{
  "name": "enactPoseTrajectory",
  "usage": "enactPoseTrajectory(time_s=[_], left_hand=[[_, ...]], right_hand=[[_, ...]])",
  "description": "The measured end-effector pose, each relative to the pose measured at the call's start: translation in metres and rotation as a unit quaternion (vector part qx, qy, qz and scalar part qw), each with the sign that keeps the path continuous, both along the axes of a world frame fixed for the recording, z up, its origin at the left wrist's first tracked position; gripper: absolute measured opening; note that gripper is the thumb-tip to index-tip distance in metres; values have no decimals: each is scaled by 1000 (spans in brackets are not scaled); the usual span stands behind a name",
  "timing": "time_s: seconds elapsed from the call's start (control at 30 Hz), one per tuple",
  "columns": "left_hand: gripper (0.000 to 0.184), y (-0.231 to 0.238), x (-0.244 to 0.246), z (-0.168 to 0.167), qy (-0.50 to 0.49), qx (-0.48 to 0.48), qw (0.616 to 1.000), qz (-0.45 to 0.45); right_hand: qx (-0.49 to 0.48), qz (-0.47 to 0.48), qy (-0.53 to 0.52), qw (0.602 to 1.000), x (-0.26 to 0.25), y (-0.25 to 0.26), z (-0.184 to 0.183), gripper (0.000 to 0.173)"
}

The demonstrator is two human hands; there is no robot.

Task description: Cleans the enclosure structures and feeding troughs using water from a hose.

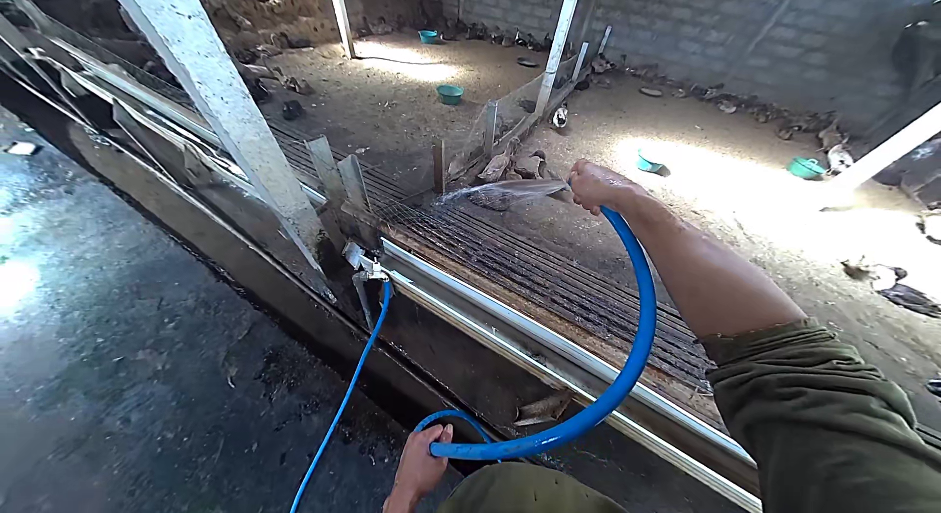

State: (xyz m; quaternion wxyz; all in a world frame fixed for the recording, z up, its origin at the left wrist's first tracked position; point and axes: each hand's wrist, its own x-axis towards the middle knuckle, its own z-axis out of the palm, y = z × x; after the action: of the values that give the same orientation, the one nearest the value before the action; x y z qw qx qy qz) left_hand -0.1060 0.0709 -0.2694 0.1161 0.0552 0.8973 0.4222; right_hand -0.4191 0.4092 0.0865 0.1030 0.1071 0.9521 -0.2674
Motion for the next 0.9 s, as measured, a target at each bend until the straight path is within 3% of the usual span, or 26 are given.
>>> enactPoseTrajectory(time_s=[0.27, 0.57, 0.9], left_hand=[[48, 6, 10, 5, 3, 0, 1000, 1], [50, 26, 29, 8, 6, -23, 1000, -18], [49, 107, 93, 26, 25, -59, 998, 5]], right_hand=[[-65, 28, -23, 997, 25, 1, 2, 23], [-103, 57, -48, 992, 54, 20, 3, 30], [-156, 87, -24, 984, 112, 100, 2, 30]])
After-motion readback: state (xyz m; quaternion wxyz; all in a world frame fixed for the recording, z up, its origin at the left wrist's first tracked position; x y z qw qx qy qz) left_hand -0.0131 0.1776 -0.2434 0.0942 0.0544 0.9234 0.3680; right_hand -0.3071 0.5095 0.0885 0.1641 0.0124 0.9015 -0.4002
